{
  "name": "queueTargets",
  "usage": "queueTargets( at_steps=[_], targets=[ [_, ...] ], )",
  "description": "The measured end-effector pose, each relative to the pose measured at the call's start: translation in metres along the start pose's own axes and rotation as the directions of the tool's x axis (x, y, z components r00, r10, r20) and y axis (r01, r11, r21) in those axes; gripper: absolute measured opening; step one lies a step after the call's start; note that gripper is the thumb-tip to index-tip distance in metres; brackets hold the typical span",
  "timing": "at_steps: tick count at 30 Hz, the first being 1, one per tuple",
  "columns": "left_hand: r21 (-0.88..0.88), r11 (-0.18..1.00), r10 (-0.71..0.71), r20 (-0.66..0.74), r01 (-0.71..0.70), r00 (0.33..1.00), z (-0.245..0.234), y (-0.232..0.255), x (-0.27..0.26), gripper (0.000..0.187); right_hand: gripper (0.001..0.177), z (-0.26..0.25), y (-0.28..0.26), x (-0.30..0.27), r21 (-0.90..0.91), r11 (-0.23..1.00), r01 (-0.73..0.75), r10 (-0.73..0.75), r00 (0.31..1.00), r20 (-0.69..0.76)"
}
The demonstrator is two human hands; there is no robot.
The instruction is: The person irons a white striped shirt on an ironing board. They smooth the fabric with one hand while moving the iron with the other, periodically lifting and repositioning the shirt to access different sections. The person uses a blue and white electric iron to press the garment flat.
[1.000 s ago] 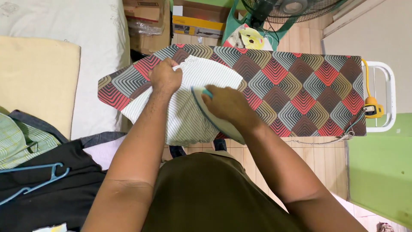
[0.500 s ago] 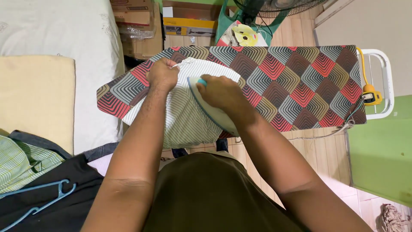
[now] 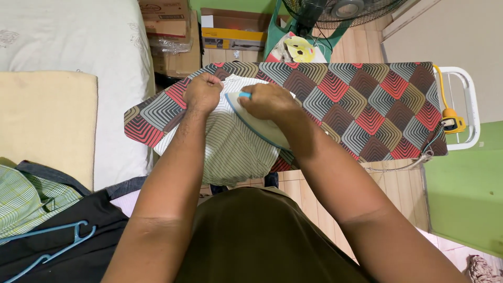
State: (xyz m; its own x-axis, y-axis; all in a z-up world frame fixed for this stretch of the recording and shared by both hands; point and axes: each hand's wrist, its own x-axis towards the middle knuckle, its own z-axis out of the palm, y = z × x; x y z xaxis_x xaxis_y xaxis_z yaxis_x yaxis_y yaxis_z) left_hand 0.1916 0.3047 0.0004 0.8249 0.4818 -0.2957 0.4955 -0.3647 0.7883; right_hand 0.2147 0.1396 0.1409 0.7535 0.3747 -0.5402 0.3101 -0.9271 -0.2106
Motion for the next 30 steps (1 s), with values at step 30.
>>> queueTargets(
  at_steps=[30],
  targets=[
    [0.163, 0.985, 0.055, -0.053, -0.046, 0.997, -0.001, -0.034, -0.001, 0.009, 0.045, -0.002, -0.010, 0.050, -0.065, 0.983, 0.172, -0.173, 0.985, -0.017]
  ],
)
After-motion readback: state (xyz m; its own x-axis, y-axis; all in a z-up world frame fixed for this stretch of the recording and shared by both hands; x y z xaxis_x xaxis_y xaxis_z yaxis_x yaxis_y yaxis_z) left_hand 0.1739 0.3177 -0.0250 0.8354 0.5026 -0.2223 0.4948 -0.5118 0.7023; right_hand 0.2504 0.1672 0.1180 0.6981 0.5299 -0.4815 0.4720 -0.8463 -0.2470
